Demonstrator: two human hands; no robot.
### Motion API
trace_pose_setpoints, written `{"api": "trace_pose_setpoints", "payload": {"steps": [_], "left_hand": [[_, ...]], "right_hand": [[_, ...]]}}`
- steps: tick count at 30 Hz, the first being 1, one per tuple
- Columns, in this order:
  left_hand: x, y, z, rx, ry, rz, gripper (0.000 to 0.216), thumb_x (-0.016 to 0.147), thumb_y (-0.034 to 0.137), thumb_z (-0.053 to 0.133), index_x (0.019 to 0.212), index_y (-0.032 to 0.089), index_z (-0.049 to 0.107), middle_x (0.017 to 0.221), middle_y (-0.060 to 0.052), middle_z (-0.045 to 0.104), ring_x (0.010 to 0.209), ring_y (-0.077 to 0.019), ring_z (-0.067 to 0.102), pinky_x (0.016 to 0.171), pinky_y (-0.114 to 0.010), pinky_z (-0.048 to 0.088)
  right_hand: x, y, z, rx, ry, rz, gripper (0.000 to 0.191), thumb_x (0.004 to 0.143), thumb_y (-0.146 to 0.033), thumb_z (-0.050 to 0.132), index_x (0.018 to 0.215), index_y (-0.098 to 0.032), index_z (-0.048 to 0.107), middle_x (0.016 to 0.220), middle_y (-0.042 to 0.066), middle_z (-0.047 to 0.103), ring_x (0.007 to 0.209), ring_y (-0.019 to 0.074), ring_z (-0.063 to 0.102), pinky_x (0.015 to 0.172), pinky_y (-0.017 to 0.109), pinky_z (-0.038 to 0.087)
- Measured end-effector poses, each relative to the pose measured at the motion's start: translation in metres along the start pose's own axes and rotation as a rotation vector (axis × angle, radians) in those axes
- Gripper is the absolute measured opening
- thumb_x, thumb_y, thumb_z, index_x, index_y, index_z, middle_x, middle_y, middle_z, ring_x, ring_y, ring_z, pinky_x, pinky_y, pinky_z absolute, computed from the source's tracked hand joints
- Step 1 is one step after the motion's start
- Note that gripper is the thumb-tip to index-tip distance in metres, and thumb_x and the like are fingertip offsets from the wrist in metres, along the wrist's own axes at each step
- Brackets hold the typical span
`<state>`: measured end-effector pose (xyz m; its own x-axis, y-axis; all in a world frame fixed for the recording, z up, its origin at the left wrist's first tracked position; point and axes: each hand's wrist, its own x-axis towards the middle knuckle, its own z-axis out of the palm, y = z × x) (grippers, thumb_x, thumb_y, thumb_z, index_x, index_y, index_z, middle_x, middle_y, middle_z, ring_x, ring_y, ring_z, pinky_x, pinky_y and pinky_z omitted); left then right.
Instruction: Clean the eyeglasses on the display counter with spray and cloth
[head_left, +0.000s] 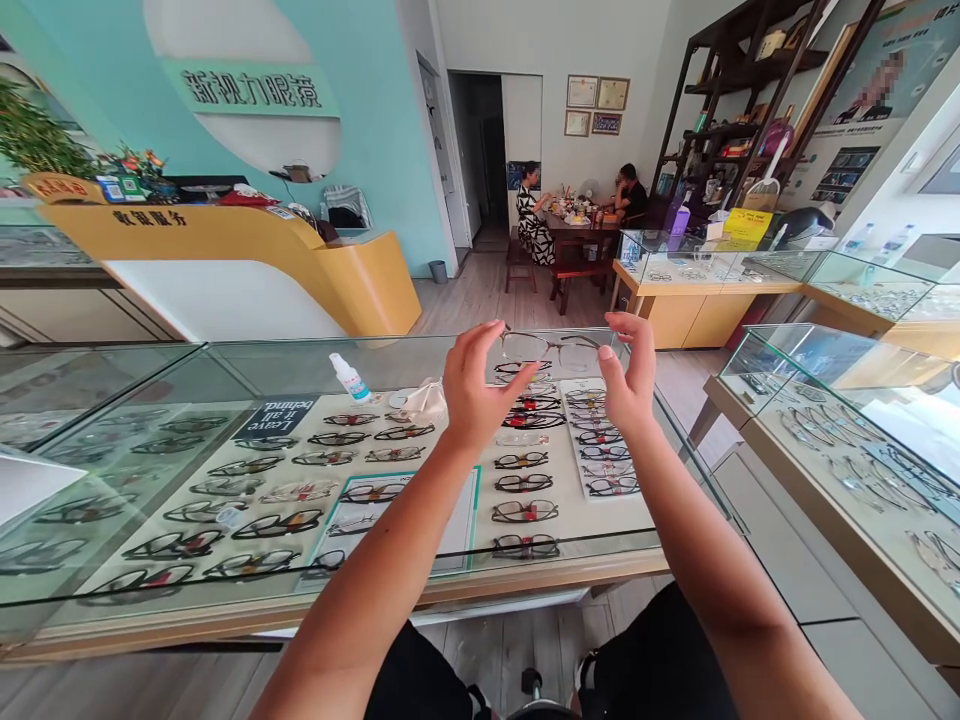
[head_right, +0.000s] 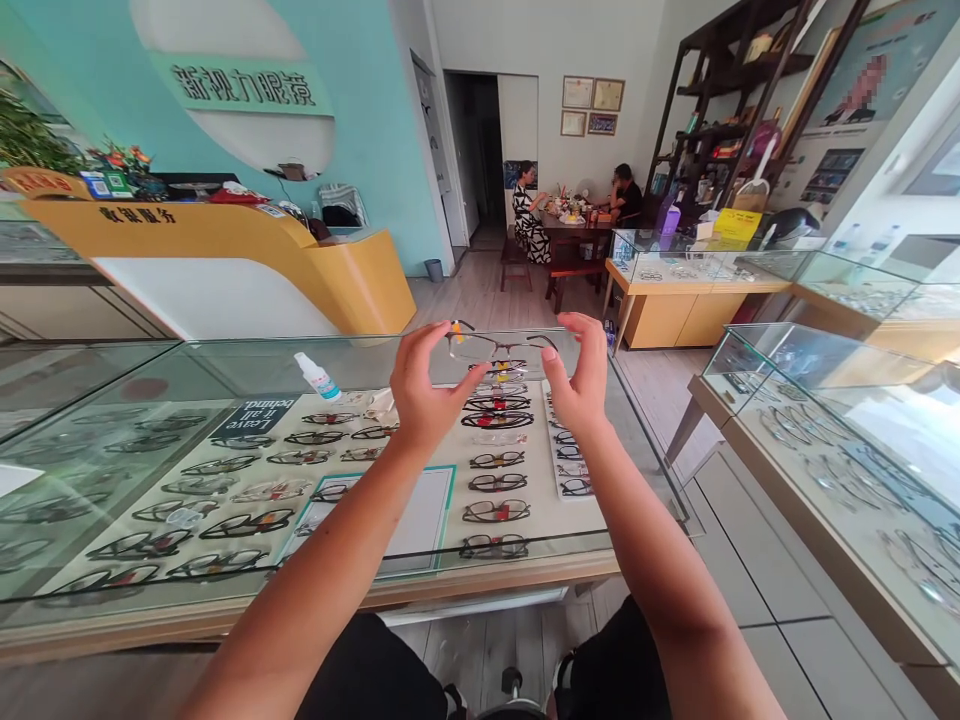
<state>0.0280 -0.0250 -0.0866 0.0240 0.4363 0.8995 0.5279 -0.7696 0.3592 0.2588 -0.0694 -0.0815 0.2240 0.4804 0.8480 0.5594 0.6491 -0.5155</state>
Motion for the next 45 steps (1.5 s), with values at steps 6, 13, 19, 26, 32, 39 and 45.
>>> {"api": "trace_pose_setpoints", "payload": {"steps": [6,13,19,26,32,39,45], "left_hand": [[0.031,0.022,-0.016,-0.019,0.168,0.012,0.062,0.098,0.06,0.085,0.145,0.025,0.066,0.138,-0.014,0.077,0.128,-0.0312,0.074,0.103,-0.048,0.063],[0.087,0.044,-0.03,-0.111,0.351,0.082,0.067,0.096,0.06,0.088,0.151,0.031,0.063,0.139,-0.01,0.075,0.13,-0.0298,0.074,0.098,-0.044,0.062],[0.096,0.057,-0.045,-0.134,0.386,0.13,0.07,0.096,0.06,0.09,0.154,0.032,0.063,0.141,-0.01,0.073,0.13,-0.0302,0.074,0.098,-0.042,0.063],[0.093,0.048,-0.051,-0.092,0.357,0.125,0.076,0.092,0.062,0.093,0.156,0.035,0.062,0.145,-0.01,0.072,0.131,-0.0316,0.075,0.103,-0.045,0.064],[0.089,0.045,-0.048,-0.09,0.282,0.104,0.072,0.097,0.061,0.09,0.158,0.034,0.062,0.152,-0.011,0.07,0.136,-0.0317,0.075,0.113,-0.048,0.062],[0.089,0.041,-0.039,-0.109,0.317,0.096,0.068,0.097,0.054,0.091,0.156,0.032,0.065,0.151,-0.011,0.072,0.135,-0.0296,0.076,0.11,-0.046,0.065],[0.091,0.035,-0.035,-0.119,0.343,0.124,0.068,0.095,0.052,0.094,0.153,0.032,0.066,0.151,-0.011,0.071,0.132,-0.0289,0.076,0.108,-0.045,0.064]], "right_hand": [[0.02,-0.031,-0.001,-0.061,-0.063,-0.193,0.059,0.108,-0.053,0.069,0.16,-0.03,0.052,0.152,0.019,0.066,0.14,0.0386,0.067,0.119,0.063,0.058],[0.076,-0.083,0.001,-0.044,-0.004,-0.291,0.066,0.106,-0.046,0.073,0.165,-0.034,0.049,0.16,0.014,0.065,0.149,0.0344,0.064,0.122,0.062,0.061],[0.076,-0.103,-0.001,-0.007,0.062,-0.254,0.051,0.109,-0.044,0.073,0.158,-0.037,0.06,0.155,0.011,0.069,0.141,0.0314,0.07,0.12,0.059,0.063],[0.078,-0.1,-0.004,-0.071,-0.02,-0.172,0.053,0.105,-0.044,0.078,0.156,-0.037,0.064,0.15,0.01,0.073,0.134,0.0321,0.073,0.114,0.057,0.066],[0.079,-0.092,-0.002,-0.048,-0.051,-0.12,0.053,0.103,-0.04,0.078,0.155,-0.037,0.067,0.148,0.009,0.075,0.133,0.0317,0.075,0.112,0.058,0.068],[0.078,-0.086,0.003,0.002,-0.052,-0.066,0.057,0.104,-0.039,0.077,0.159,-0.037,0.066,0.157,0.009,0.073,0.14,0.0327,0.073,0.111,0.058,0.07],[0.076,-0.085,0.008,0.0,-0.022,-0.029,0.055,0.102,-0.042,0.079,0.155,-0.037,0.066,0.152,0.009,0.077,0.14,0.0338,0.076,0.109,0.058,0.071]]}}
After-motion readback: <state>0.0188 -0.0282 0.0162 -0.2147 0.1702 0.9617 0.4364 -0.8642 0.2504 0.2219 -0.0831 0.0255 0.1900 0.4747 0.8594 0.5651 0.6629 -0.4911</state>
